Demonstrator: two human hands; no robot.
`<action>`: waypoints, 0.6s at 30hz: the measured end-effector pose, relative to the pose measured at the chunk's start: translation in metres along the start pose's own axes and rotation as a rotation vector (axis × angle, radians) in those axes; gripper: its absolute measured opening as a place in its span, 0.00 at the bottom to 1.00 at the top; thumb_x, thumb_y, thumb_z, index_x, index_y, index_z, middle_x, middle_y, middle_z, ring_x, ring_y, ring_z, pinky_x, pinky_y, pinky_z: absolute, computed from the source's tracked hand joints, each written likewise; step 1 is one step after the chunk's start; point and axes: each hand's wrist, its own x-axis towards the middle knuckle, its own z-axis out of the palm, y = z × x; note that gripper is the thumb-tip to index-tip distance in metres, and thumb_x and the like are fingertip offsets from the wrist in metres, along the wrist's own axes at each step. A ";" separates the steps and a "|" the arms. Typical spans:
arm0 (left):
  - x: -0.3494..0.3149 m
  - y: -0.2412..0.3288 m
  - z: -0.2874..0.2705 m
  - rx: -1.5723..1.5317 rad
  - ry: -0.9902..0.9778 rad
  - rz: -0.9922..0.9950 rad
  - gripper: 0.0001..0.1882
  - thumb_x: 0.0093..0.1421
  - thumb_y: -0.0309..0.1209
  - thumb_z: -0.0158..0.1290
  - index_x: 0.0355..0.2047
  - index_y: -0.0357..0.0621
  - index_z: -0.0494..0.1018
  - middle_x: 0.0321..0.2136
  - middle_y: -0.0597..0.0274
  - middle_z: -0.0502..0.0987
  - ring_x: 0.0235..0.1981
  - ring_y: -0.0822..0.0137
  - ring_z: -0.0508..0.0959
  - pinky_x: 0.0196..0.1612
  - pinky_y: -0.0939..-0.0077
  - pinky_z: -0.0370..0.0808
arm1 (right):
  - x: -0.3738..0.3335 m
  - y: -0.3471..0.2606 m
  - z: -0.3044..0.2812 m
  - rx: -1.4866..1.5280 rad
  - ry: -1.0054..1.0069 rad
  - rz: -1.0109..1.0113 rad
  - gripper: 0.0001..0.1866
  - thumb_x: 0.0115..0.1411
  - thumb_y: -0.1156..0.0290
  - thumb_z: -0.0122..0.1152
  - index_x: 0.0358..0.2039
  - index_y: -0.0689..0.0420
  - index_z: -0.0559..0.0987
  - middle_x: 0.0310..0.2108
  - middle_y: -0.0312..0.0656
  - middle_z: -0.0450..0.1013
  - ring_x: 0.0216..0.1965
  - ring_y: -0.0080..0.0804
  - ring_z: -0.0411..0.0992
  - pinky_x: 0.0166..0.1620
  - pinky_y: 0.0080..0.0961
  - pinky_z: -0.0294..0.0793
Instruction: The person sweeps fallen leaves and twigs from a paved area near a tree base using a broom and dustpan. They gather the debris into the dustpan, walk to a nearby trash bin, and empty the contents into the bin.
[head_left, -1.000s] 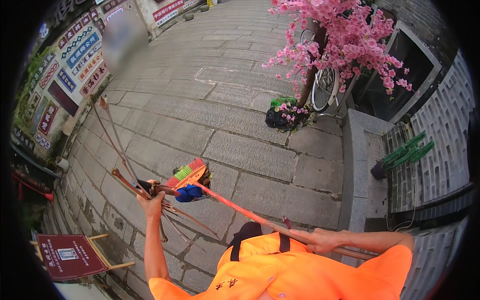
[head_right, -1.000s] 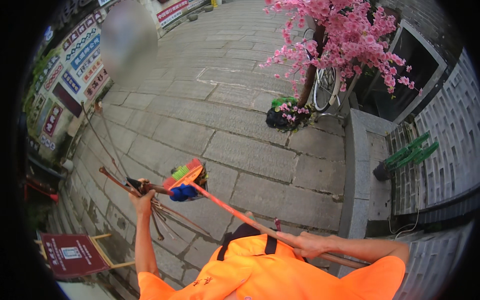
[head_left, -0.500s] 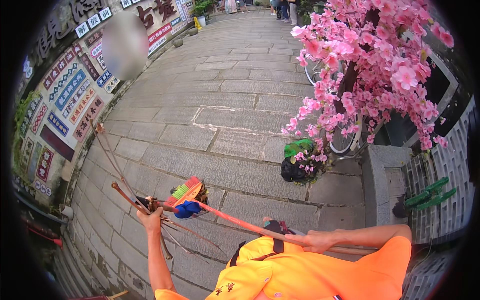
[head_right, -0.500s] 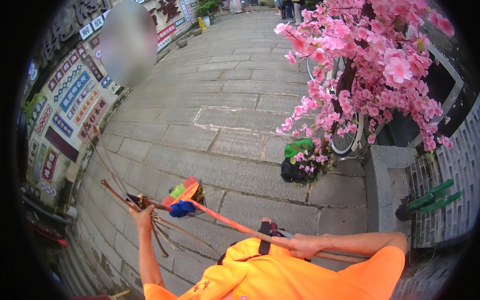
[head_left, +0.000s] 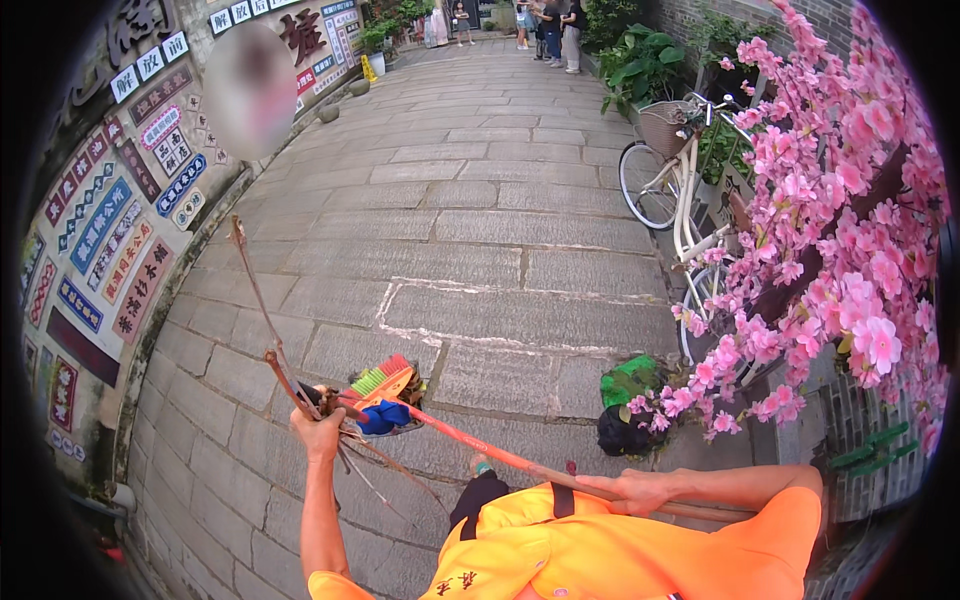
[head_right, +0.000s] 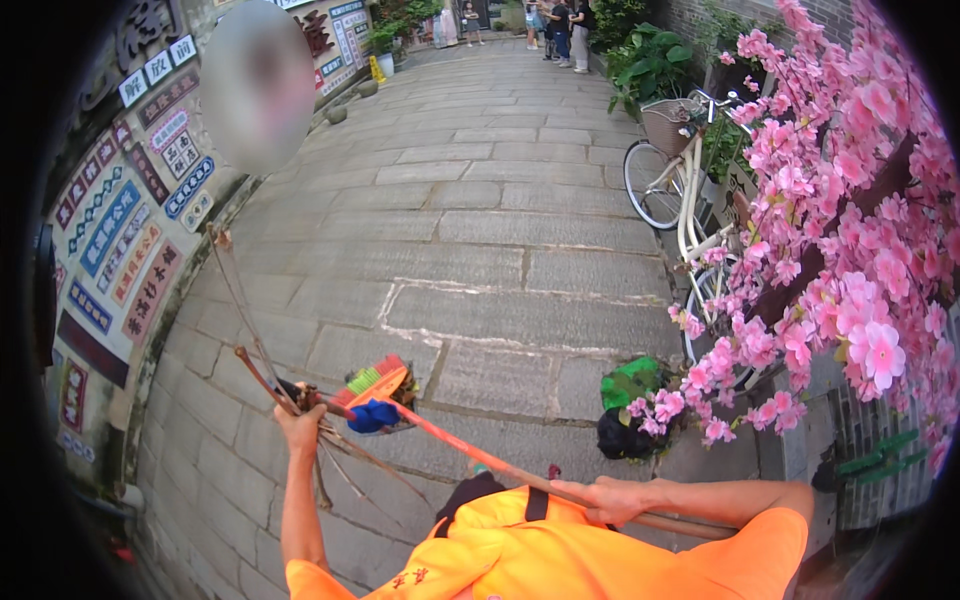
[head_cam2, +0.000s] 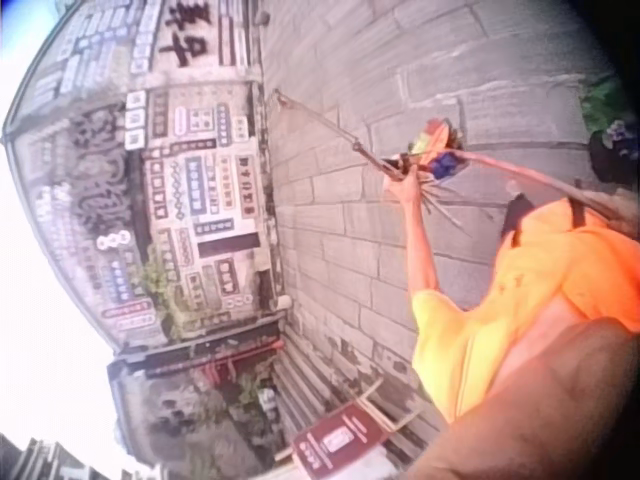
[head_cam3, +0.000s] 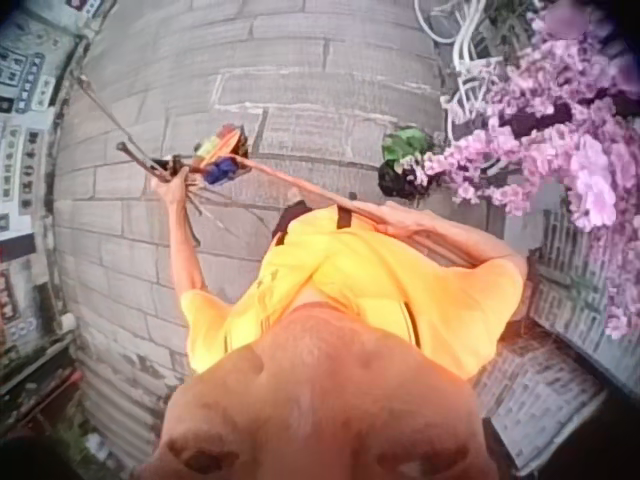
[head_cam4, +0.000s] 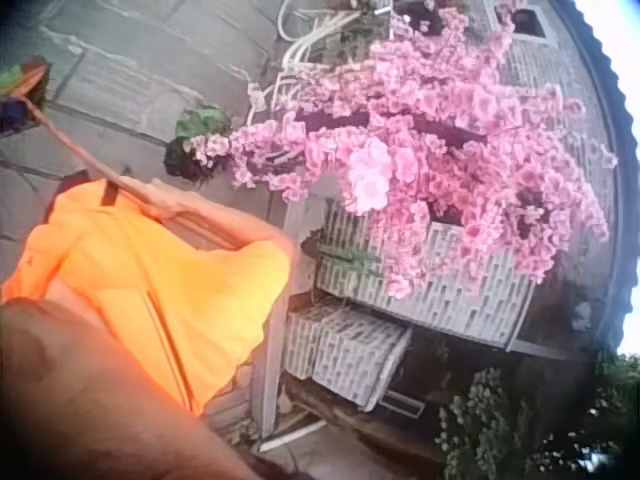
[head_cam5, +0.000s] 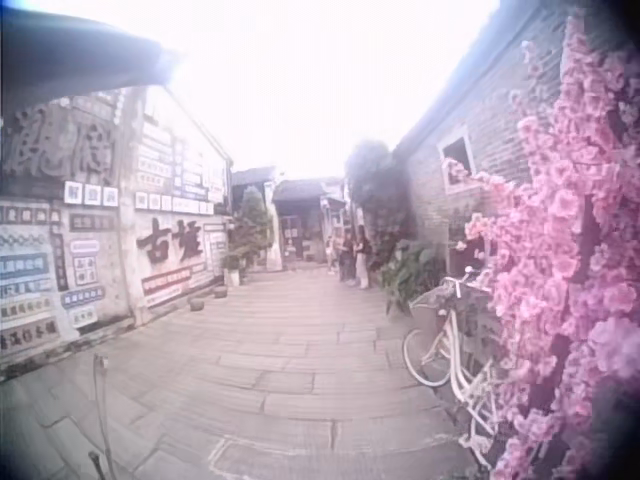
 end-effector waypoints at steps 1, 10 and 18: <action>0.031 -0.005 0.015 -0.042 -0.040 -0.027 0.20 0.39 0.10 0.53 0.36 0.35 0.70 0.24 0.63 0.73 0.25 0.70 0.76 0.27 0.79 0.73 | 0.017 0.003 -0.014 -0.011 0.051 -0.024 0.41 0.53 0.73 0.46 0.66 0.51 0.43 0.20 0.55 0.71 0.21 0.49 0.72 0.28 0.39 0.72; 0.298 -0.064 0.123 -0.063 -0.131 -0.016 0.18 0.41 0.10 0.53 0.35 0.34 0.70 0.25 0.62 0.74 0.23 0.71 0.76 0.23 0.77 0.74 | 0.158 -0.038 -0.222 0.043 0.048 0.146 0.40 0.56 0.71 0.49 0.66 0.51 0.43 0.29 0.60 0.73 0.26 0.50 0.75 0.30 0.39 0.73; 0.537 -0.116 0.252 0.006 -0.166 -0.048 0.22 0.38 0.10 0.55 0.36 0.38 0.70 0.27 0.63 0.74 0.29 0.71 0.77 0.31 0.76 0.75 | 0.292 0.002 -0.454 0.034 0.014 0.182 0.39 0.59 0.69 0.47 0.67 0.47 0.40 0.35 0.50 0.74 0.21 0.34 0.73 0.31 0.31 0.76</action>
